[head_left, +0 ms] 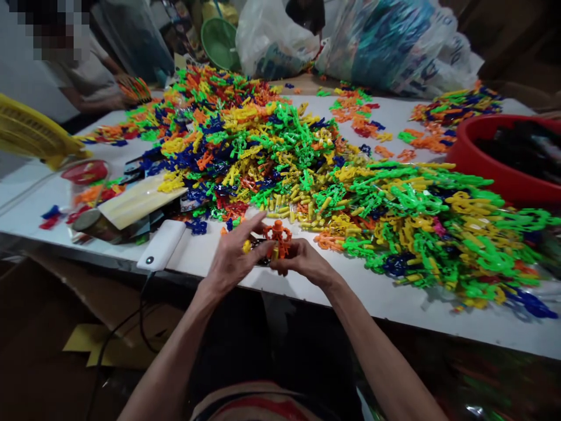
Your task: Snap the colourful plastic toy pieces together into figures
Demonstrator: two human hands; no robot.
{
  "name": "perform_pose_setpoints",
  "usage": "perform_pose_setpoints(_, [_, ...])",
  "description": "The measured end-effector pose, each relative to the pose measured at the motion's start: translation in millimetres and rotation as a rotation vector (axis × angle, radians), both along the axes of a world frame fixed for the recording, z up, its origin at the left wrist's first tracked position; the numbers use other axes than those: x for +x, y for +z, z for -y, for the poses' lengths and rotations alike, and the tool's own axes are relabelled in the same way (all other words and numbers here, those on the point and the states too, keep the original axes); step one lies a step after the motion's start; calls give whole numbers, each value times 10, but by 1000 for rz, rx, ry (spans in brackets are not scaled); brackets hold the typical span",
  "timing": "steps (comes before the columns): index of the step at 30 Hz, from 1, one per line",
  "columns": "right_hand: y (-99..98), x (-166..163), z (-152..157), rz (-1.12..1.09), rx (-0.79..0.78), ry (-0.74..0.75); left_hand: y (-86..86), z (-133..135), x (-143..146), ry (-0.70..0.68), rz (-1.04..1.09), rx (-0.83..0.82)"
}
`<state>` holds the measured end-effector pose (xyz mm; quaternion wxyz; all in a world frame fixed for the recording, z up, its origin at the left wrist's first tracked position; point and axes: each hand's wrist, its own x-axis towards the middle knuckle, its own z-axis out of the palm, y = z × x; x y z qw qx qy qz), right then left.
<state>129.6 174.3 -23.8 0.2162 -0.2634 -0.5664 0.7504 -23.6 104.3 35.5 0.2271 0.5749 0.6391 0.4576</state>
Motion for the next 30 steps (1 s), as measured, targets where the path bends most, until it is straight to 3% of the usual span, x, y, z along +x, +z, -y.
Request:
perform_pose_setpoints(3, [-200, -246, -84, 78, 97, -161, -64, 20, -129, 120, -398, 89])
perform_pose_setpoints(6, [-447, -536, -145, 169, 266, -252, -211, 22, -205, 78, -745, 42])
perform_pose_setpoints(8, [-568, -676, -162, 251, 404, -267, -307, 16, -228, 30, -862, -6])
perform_pose_setpoints(13, [-629, -724, -104, 501, 711, -211, -400, 10, -243, 19, -855, -12])
perform_pose_setpoints(17, [-485, -775, 4, 717, 942, -76, -404, -15, -250, -8, -858, 13])
perform_pose_setpoints(20, [-361, -794, 3, 754, 1004, 49, -433, -50, -265, 25, -874, 54])
perform_pose_setpoints(22, [-293, -626, -83, 710, 999, 91, -460, -69, -270, 86, -867, 104])
perform_pose_setpoints(24, [-222, -249, -225, 745, 998, 16, -479, -73, -257, 131, -862, 149])
perform_pose_setpoints(27, [-122, 540, -470, 1129, 975, -213, -484, -56, -187, 158, -867, 181])
perform_pose_setpoints(30, [-93, 1142, -639, 1513, 922, -156, -469, -49, -84, 171, -877, 170])
